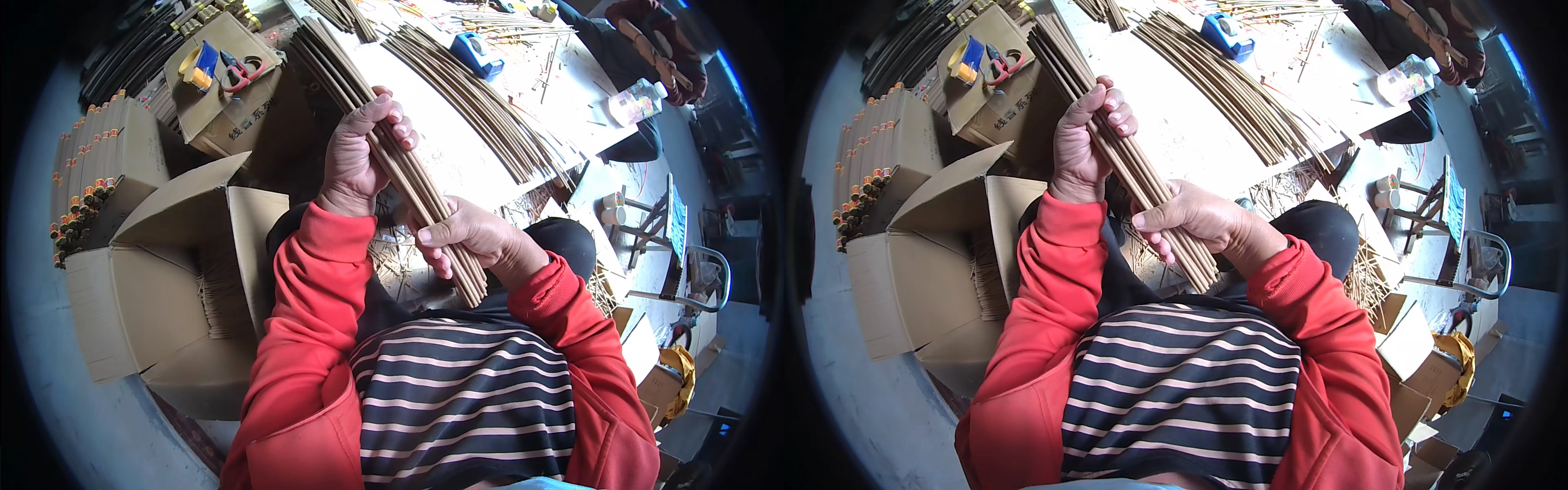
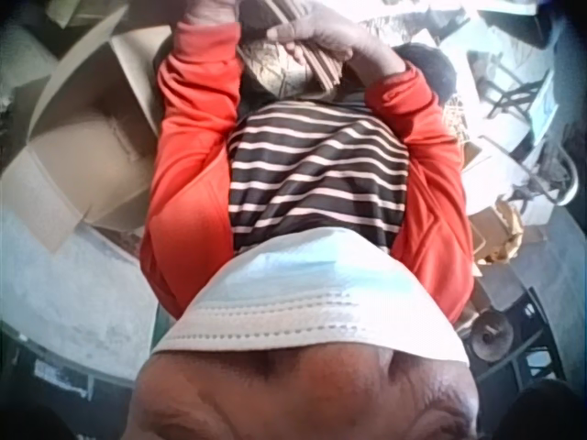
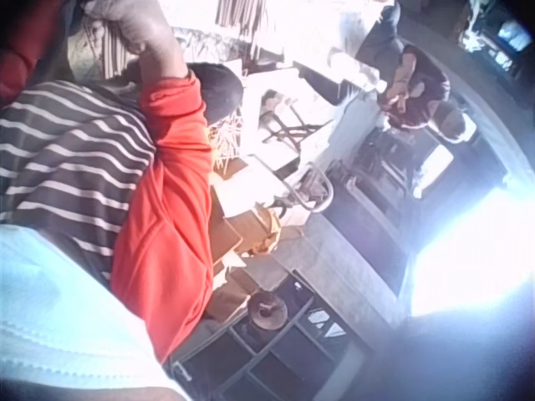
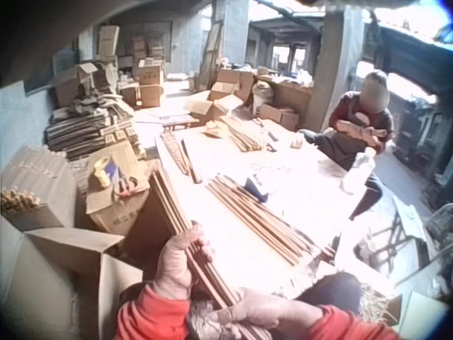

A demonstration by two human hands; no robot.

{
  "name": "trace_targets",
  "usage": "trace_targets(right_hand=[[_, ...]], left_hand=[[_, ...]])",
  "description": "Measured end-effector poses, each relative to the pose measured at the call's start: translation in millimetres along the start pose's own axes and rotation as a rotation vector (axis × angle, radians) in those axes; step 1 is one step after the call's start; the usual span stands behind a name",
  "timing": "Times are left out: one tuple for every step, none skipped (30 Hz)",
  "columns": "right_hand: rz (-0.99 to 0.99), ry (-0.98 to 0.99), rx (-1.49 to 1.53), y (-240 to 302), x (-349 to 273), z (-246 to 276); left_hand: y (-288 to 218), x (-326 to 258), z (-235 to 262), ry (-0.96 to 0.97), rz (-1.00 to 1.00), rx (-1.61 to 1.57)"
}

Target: The person gathers thin wooden sticks, aligns them into bundles, and wraps each bundle with a small paper label. They repeat this process multiple times and place the finished bundles into a cardboard box.

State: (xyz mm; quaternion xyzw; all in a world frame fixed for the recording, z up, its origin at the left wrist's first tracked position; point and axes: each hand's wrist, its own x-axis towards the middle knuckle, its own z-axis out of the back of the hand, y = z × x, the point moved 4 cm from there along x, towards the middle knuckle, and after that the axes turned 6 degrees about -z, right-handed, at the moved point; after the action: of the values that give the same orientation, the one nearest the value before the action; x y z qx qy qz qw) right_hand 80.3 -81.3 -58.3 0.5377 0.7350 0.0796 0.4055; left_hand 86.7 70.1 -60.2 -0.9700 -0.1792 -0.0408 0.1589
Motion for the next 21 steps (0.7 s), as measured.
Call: trace_targets(right_hand=[[0.018,-0.166,-0.179,3,0,0],[0.037,-0.331,-0.359,7,1,-2],[0.089,-0.499,-0.559,7,4,3],[0.076,-0.468,-0.536,6,4,2],[0.062,-0.436,-0.513,5,3,1],[0.049,-0.404,-0.489,4,2,0],[0.036,-0.256,-0.277,6,-4,-8],[-0.03,-0.07,-0.092,-3,-4,2],[-0.027,-0.007,-0.027,-6,-4,1],[-0.023,0.054,0.039,-7,-4,-1],[0.004,-0.049,-0.057,-6,-5,0],[0.031,-0.153,-0.152,-3,-5,0],[0.053,-0.251,-0.251,-1,-4,0],[0.07,-0.449,-0.508,1,-3,5],[0.135,-0.536,-0.678,2,-3,9],[0.203,-0.625,-0.848,4,-3,10],[0.131,-0.523,-0.72,1,-3,9],[0.06,-0.42,-0.593,-1,-5,5],[-0.01,-0.318,-0.462,-4,-8,1],[-0.012,-0.175,-0.279,-9,-9,1],[-0.009,-0.265,-0.389,-6,-10,0]], left_hand=[[-1,0,4,-0.078,-0.014,0.087],[-1,1,9,-0.156,-0.027,0.173],[-3,2,18,-0.279,-0.054,0.365],[-1,2,19,-0.254,-0.032,0.278],[0,2,20,-0.229,-0.01,0.193],[1,2,19,-0.204,0.012,0.107],[0,4,11,-0.071,0.04,-0.02],[-1,2,2,-0.011,0.012,-0.072],[-2,2,-1,0.021,0.006,-0.084],[-3,2,-3,0.055,0.003,-0.096],[-3,2,0,0.021,-0.003,-0.067],[-2,4,3,-0.064,-0.005,0.015],[-2,5,12,-0.187,-0.037,0.162],[-4,4,20,-0.31,-0.07,0.308],[-7,3,23,-0.332,-0.122,0.411],[-6,3,18,-0.288,-0.111,0.34],[-8,3,12,-0.243,-0.099,0.269],[-10,3,7,-0.198,-0.087,0.198],[-19,6,8,-0.128,-0.064,0.08],[-25,7,8,-0.113,-0.072,0.044],[-26,6,10,-0.138,-0.094,0.095]])
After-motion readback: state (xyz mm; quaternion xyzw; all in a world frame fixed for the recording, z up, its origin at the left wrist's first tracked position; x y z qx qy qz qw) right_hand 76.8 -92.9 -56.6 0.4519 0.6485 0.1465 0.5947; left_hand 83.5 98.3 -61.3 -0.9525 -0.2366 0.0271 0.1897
